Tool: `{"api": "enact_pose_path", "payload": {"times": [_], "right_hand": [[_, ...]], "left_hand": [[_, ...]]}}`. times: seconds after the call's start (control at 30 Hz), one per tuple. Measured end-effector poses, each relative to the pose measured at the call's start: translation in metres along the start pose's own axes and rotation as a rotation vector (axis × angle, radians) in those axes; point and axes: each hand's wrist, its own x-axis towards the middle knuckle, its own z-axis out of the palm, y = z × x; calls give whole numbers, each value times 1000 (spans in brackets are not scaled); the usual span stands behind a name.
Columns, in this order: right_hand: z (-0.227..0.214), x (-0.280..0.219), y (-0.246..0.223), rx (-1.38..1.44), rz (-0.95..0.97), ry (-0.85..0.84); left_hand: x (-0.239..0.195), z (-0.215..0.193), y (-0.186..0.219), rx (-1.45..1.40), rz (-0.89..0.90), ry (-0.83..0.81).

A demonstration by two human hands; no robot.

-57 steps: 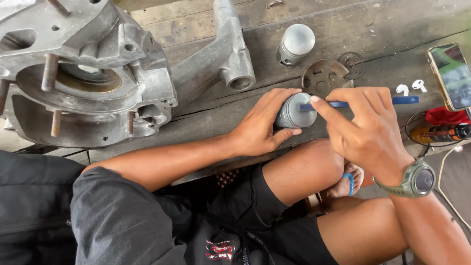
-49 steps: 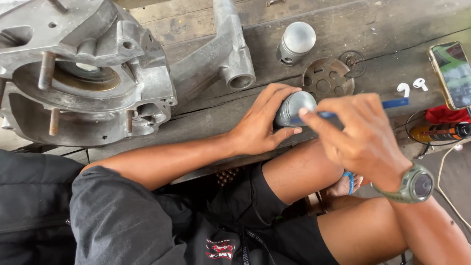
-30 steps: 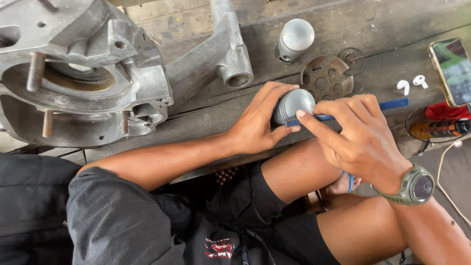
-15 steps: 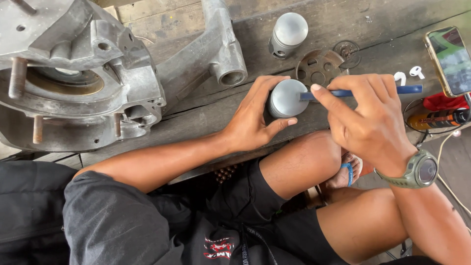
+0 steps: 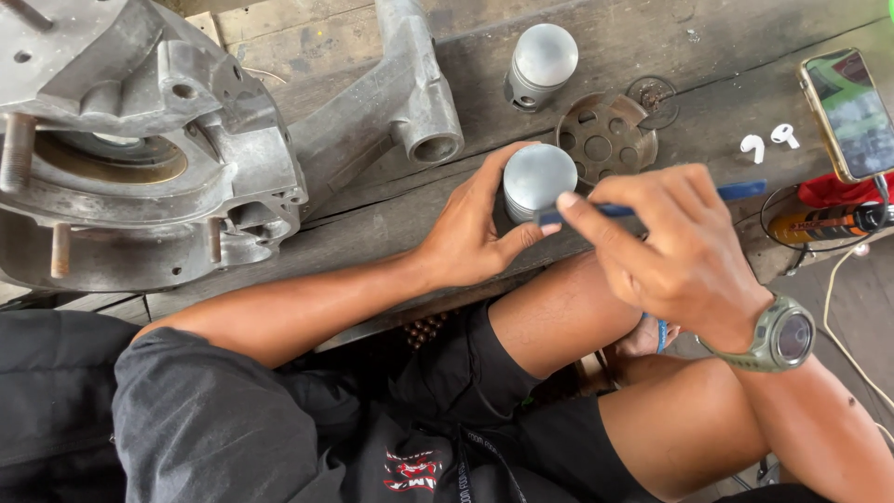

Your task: Cleaning the top surface of a motorcycle engine piston using a manual scrubbing tool

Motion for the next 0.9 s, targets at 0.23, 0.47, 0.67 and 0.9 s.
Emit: {"api": "enact_pose_path", "payload": {"times": [0.23, 0.47, 0.67, 0.9], "right_hand": [[4, -6, 12, -38, 37, 32], [3, -2, 5, -33, 36, 57], [10, -12, 17, -42, 69, 48], [6, -6, 9, 13, 20, 28]], "left_hand": [[2, 0, 4, -28, -43, 37], [1, -1, 6, -26, -21, -11], [-1, 0, 0, -32, 0, -27], [0, -2, 2, -52, -8, -24]]}}
